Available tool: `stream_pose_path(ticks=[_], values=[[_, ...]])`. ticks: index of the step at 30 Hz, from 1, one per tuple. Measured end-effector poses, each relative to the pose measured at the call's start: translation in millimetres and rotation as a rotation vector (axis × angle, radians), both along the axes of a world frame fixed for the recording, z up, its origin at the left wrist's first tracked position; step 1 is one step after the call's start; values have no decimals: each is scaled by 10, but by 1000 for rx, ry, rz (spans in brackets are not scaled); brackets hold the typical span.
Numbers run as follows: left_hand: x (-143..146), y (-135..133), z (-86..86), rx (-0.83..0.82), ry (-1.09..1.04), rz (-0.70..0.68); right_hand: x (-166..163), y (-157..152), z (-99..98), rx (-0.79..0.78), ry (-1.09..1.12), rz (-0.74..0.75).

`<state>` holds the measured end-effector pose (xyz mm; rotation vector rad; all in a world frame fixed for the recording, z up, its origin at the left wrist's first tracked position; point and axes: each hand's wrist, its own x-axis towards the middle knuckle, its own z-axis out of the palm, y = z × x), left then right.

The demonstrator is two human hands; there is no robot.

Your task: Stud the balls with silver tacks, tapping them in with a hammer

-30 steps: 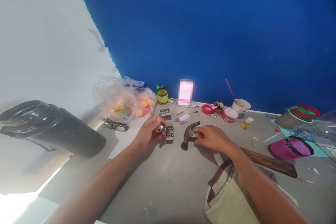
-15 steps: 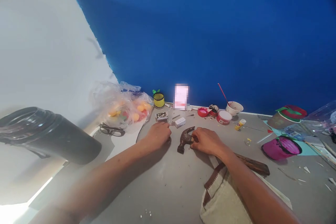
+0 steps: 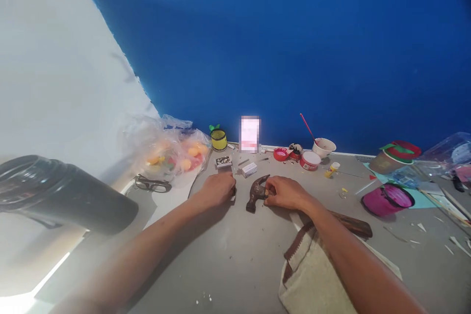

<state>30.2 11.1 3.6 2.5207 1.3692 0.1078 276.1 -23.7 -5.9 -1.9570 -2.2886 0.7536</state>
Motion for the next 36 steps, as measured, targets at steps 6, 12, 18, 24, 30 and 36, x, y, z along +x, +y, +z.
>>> stream_pose_path(ticks=[6,12,18,24,30,36], values=[[-107,49,42,-32,-53,68,23,15,-25,-3,9,16],[-285,-11,138,-237,-533,265,68,33,-28,4,18,42],[-240,-281,94,-665,-1035,412,-183,-141,9,347,282,0],[-12,-523,-97,-867,-1187,351,-546,-388,-111,461,693,73],[-35,-542,-166,-802,-1140,380,-615,-404,-171,574,707,128],[-32,-553,-228,-885,-1215,397,-605,-406,-197,645,711,125]])
